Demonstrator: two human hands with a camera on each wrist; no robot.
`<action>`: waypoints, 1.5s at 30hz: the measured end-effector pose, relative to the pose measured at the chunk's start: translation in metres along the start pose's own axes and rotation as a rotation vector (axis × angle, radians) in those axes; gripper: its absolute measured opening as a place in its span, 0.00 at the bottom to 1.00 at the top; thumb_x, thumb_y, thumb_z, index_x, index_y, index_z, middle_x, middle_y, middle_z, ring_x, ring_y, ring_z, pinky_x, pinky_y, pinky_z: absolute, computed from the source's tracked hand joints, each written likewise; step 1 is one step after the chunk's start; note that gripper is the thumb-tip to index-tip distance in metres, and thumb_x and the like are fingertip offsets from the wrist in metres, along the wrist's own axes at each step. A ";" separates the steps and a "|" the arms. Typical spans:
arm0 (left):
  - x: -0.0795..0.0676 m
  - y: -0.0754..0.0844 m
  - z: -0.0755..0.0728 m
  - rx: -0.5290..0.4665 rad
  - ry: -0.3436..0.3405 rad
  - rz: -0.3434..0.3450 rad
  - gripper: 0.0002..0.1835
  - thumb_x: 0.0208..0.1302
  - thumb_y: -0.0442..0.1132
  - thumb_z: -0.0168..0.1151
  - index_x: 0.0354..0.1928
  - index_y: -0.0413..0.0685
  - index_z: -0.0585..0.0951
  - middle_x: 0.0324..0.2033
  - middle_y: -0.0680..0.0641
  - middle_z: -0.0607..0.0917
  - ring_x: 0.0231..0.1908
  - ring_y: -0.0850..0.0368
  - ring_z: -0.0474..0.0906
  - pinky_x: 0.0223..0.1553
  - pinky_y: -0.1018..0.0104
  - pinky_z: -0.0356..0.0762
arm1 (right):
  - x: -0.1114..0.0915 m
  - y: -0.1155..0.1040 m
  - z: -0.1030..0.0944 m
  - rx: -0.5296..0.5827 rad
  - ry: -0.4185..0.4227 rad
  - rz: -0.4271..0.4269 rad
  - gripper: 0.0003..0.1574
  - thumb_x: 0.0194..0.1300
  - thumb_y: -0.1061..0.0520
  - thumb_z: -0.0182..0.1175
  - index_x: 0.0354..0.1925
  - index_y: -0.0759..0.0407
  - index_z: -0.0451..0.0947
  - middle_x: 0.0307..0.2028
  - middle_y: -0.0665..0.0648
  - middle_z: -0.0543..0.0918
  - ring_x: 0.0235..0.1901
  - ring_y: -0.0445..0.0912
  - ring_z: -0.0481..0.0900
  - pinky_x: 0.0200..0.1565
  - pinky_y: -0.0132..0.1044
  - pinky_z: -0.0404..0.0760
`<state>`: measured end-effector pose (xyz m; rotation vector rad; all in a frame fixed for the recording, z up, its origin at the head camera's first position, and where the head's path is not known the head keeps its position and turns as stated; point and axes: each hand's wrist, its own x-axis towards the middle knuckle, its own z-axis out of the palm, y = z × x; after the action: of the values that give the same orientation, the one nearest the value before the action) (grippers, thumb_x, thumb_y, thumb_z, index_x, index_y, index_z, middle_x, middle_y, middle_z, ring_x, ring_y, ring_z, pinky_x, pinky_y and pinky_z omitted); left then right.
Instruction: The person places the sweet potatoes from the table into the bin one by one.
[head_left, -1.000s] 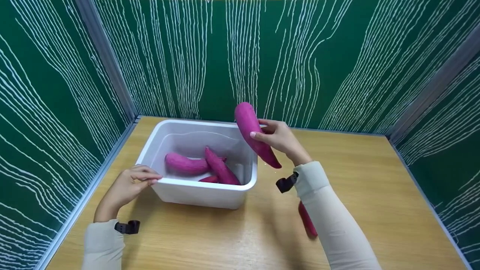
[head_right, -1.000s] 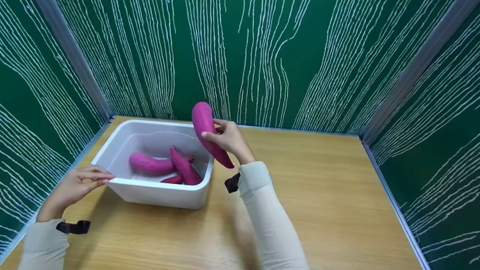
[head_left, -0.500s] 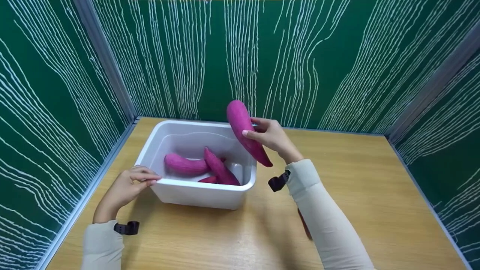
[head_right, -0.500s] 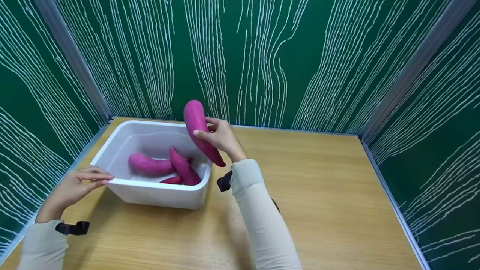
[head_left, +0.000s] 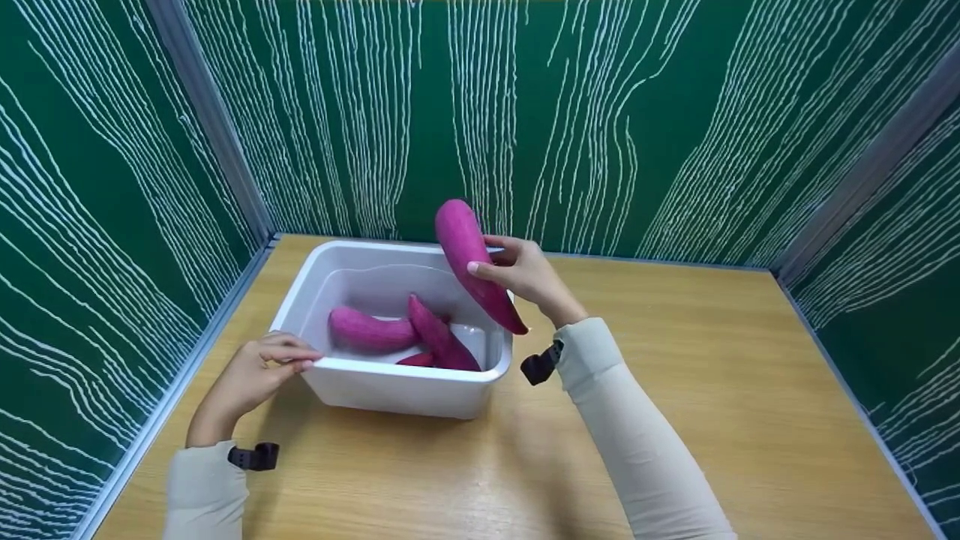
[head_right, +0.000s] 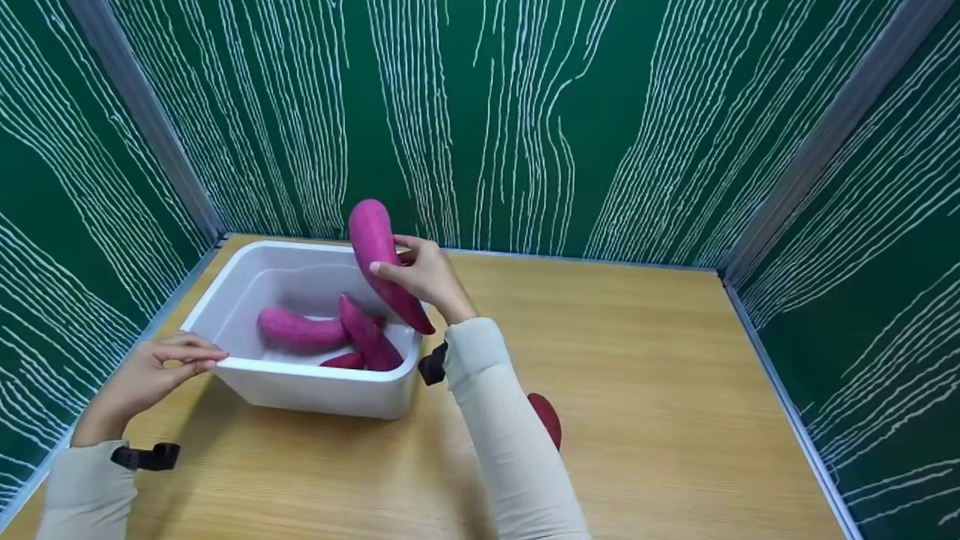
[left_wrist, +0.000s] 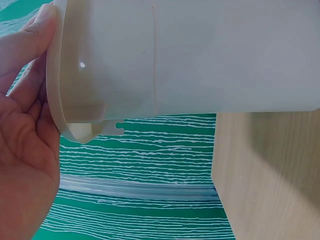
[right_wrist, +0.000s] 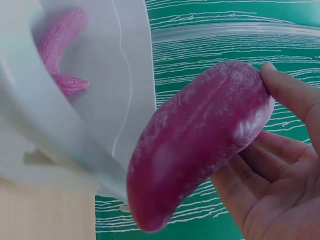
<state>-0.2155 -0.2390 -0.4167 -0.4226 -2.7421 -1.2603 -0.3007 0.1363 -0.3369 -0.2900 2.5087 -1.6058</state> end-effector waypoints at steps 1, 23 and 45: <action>0.000 0.000 0.000 -0.001 0.000 0.000 0.08 0.59 0.32 0.66 0.38 0.50 0.89 0.40 0.48 0.86 0.46 0.60 0.74 0.44 0.77 0.73 | 0.000 0.000 0.001 0.000 -0.002 0.002 0.42 0.60 0.45 0.67 0.68 0.54 0.65 0.55 0.61 0.80 0.53 0.51 0.80 0.54 0.45 0.79; 0.000 0.003 -0.001 -0.012 -0.013 -0.007 0.08 0.60 0.33 0.65 0.39 0.50 0.89 0.40 0.48 0.85 0.44 0.59 0.74 0.42 0.77 0.74 | 0.004 0.000 0.018 0.024 -0.031 -0.005 0.42 0.60 0.47 0.67 0.69 0.52 0.64 0.57 0.61 0.79 0.56 0.51 0.78 0.56 0.46 0.77; -0.002 0.003 -0.001 0.009 -0.014 0.010 0.07 0.60 0.36 0.66 0.39 0.51 0.89 0.41 0.49 0.86 0.47 0.56 0.73 0.44 0.75 0.73 | 0.010 0.000 0.031 0.047 -0.049 -0.030 0.42 0.60 0.49 0.67 0.69 0.54 0.63 0.59 0.61 0.78 0.58 0.51 0.77 0.58 0.45 0.76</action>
<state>-0.2131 -0.2381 -0.4145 -0.4457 -2.7529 -1.2463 -0.3034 0.1064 -0.3506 -0.3578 2.4388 -1.6452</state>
